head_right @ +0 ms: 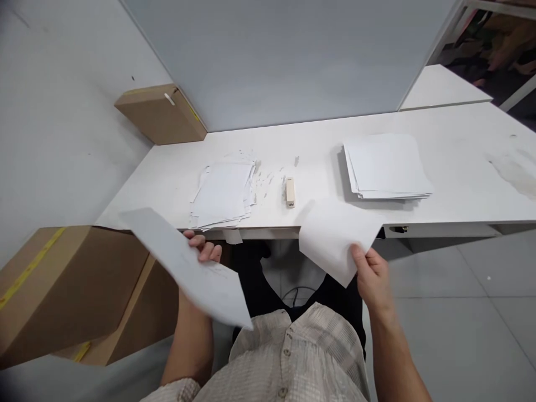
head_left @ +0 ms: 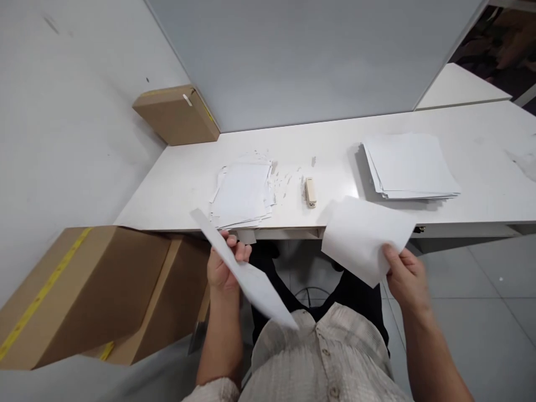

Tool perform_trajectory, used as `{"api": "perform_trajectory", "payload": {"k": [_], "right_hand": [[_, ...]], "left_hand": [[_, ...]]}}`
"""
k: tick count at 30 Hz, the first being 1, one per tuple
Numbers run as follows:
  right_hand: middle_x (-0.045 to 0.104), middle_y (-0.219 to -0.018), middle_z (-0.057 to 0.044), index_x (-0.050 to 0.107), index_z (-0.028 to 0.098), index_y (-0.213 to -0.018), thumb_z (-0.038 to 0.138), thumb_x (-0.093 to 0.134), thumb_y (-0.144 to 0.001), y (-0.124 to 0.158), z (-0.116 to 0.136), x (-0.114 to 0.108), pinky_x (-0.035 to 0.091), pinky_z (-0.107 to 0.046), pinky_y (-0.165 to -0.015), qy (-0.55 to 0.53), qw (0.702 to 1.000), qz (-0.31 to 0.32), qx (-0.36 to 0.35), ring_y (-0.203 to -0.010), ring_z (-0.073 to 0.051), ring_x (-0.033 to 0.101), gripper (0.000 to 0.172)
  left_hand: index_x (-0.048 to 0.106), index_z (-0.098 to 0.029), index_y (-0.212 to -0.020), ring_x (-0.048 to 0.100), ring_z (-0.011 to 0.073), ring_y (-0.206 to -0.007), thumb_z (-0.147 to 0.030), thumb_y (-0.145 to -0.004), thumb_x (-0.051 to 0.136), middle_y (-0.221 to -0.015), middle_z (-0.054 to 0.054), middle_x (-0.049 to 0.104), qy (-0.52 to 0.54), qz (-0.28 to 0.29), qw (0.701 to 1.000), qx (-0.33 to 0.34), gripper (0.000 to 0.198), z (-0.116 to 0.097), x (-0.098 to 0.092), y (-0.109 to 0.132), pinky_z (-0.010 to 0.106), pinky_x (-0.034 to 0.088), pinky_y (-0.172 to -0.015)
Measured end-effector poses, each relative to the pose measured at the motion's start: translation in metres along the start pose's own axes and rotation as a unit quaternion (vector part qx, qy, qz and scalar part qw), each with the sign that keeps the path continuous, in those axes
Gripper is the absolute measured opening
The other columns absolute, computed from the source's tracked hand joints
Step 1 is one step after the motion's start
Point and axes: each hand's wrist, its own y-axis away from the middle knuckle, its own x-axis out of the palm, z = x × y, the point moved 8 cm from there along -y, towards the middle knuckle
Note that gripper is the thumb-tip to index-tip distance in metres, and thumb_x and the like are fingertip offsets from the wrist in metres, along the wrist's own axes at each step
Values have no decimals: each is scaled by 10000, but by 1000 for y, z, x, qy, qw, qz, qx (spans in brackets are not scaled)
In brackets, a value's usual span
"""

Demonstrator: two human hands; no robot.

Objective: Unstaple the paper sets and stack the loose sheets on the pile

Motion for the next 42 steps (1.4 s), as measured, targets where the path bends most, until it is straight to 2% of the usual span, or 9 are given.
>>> {"api": "perform_trajectory", "payload": {"k": [2, 5, 10, 17, 21, 25, 29, 32, 42], "right_hand": [[696, -861, -43, 692, 207, -939, 424, 639, -770, 8, 2, 18, 490, -288, -627, 29, 999, 42, 8, -752, -201, 620, 281], [701, -859, -35, 700, 212, -946, 446, 600, -796, 25, 7, 60, 485, -293, -640, 43, 989, 139, 14, -767, -212, 614, 295], [697, -855, -28, 686, 224, -971, 482, 557, -821, 42, 9, 104, 479, -292, -633, 7, 970, 241, 36, -746, -202, 610, 325], [682, -966, -56, 605, 266, -1125, 525, 485, -847, 41, 3, 103, 497, -331, -691, -24, 967, 250, 49, -815, -229, 619, 399], [656, -1063, -57, 604, 245, -1110, 401, 589, -817, 37, 13, 103, 476, -350, -812, 44, 966, 253, -13, -954, -241, 592, 332], [671, -927, -38, 638, 237, -1024, 355, 579, -832, 20, 57, 98, 481, -331, -746, 104, 963, 212, -128, -853, -220, 607, 233], [657, -867, -19, 643, 253, -989, 315, 595, -828, 0, 120, 101, 474, -318, -728, 101, 951, 163, -241, -812, -195, 607, 178], [654, -942, -22, 630, 261, -1011, 317, 596, -828, -18, 142, 114, 471, -333, -771, 57, 942, 172, -282, -884, -201, 607, 195], [637, -968, -18, 597, 242, -981, 345, 652, -774, -61, 86, 136, 455, -333, -846, -54, 952, 234, -190, -931, -184, 583, 238]], "left_hand": [[660, -257, -872, 566, 114, -506, -568, -818, 502, -703, 24, 667, 55, 45, 994, -78, 353, 16, 22, 9, 262, 468, -492], [669, -193, -864, 613, 142, -643, -452, -741, 665, -779, 33, 684, 39, 109, 976, -185, 287, 38, 64, 30, 269, 492, -593], [658, -157, -912, 614, 138, -689, -423, -758, 650, -811, 35, 688, 48, 105, 967, -229, 307, 52, 93, 44, 259, 489, -634], [625, -149, -801, 611, 111, -659, -372, -698, 718, -751, 20, 678, -9, 20, 987, -161, 263, 46, 77, 46, 213, 481, -621], [544, -197, -1091, 654, 145, -779, -345, -683, 738, -870, 41, 698, 27, 18, 988, -152, 476, 44, 80, 46, 252, 515, -708], [597, -163, -1093, 648, 193, -889, -365, -711, 711, -919, 75, 696, 15, 80, 992, -97, 447, 18, 97, 25, 299, 523, -792], [605, -198, -1050, 649, 168, -875, -365, -730, 700, -894, 39, 693, 37, 72, 997, 20, 373, -34, 114, -6, 293, 520, -818], [558, -215, -1123, 642, 166, -929, -393, -734, 694, -966, 41, 685, 56, 70, 994, 64, 449, -53, 129, -23, 310, 505, -873], [606, -192, -1036, 618, 187, -999, -427, -776, 634, -1038, 68, 670, 42, 93, 994, 42, 352, -10, 142, -33, 321, 487, -896]]}}
